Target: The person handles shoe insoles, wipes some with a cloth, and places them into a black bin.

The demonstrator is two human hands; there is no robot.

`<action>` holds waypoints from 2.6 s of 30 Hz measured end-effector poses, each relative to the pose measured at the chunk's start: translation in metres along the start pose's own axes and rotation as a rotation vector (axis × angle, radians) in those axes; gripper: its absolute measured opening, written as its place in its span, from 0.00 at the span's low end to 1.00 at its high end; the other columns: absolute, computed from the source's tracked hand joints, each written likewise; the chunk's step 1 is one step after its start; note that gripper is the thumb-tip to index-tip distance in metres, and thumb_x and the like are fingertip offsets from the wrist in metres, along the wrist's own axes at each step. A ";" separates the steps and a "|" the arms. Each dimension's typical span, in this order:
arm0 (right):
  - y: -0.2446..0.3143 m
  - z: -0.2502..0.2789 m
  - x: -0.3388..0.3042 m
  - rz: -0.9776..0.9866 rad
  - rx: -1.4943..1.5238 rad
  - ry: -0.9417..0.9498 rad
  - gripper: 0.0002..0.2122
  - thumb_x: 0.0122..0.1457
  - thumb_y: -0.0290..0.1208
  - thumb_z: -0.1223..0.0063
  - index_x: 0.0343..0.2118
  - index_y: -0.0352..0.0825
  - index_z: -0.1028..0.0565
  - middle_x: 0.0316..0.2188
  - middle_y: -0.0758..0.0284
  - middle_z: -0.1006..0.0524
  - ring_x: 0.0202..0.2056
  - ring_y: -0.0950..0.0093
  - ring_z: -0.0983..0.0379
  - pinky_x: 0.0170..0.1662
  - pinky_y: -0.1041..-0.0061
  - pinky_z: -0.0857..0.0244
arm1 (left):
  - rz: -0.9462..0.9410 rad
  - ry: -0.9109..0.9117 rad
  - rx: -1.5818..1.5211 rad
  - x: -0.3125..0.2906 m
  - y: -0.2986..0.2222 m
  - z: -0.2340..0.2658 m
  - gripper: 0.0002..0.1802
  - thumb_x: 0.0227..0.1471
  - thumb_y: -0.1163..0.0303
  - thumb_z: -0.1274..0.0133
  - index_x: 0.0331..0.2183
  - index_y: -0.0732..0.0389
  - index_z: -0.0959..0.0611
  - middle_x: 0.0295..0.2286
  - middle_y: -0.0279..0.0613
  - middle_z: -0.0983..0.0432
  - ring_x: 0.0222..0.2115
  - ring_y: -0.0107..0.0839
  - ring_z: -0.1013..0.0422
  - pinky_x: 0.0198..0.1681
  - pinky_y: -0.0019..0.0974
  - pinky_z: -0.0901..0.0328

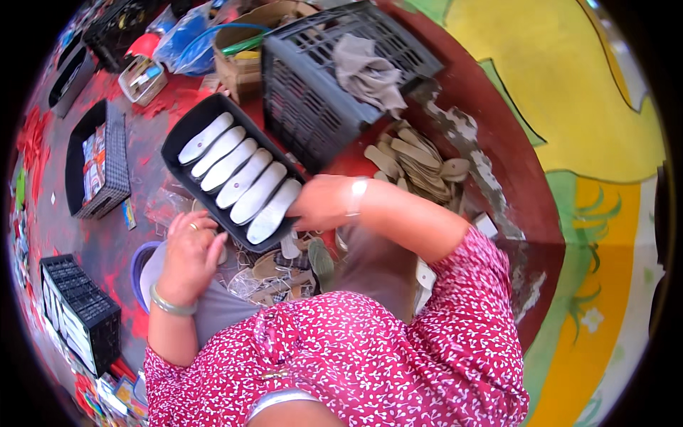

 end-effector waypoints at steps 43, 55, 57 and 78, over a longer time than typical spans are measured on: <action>-0.332 -0.481 -0.125 -1.698 1.046 -0.665 0.32 0.41 0.34 0.39 0.50 0.30 0.38 0.44 0.48 0.30 0.45 0.56 0.30 0.47 0.66 0.35 | 0.361 0.589 0.349 0.041 0.047 -0.111 0.10 0.48 0.68 0.50 0.32 0.63 0.22 0.33 0.51 0.27 0.37 0.50 0.31 0.41 0.45 0.36; -0.344 -0.508 -0.121 -1.399 1.371 -1.083 0.31 0.36 0.35 0.34 0.44 0.29 0.34 0.37 0.55 0.25 0.38 0.62 0.26 0.42 0.71 0.33 | 0.299 0.557 0.255 0.049 0.038 -0.112 0.08 0.46 0.71 0.48 0.31 0.65 0.23 0.31 0.52 0.28 0.35 0.50 0.31 0.40 0.45 0.36; -0.362 -0.527 -0.094 -1.584 1.383 -0.987 0.32 0.32 0.36 0.31 0.43 0.28 0.33 0.38 0.53 0.25 0.39 0.61 0.26 0.42 0.69 0.32 | 0.327 0.550 0.262 0.047 0.033 -0.105 0.09 0.46 0.71 0.48 0.30 0.65 0.23 0.31 0.52 0.28 0.35 0.50 0.31 0.40 0.45 0.36; -0.256 -0.410 -0.124 -0.706 2.454 -1.170 0.16 0.46 0.20 0.43 0.39 0.41 0.29 0.31 0.71 0.25 0.32 0.73 0.29 0.32 0.69 0.32 | 0.216 0.453 0.197 0.042 0.012 -0.092 0.09 0.47 0.70 0.49 0.30 0.66 0.23 0.30 0.51 0.29 0.35 0.48 0.32 0.39 0.44 0.36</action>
Point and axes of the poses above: each hand's wrist, its own x-axis towards the middle knuckle, its own z-axis out of the back of the hand, y = z × x, the point moved 6 cm from there along x, towards the middle knuckle
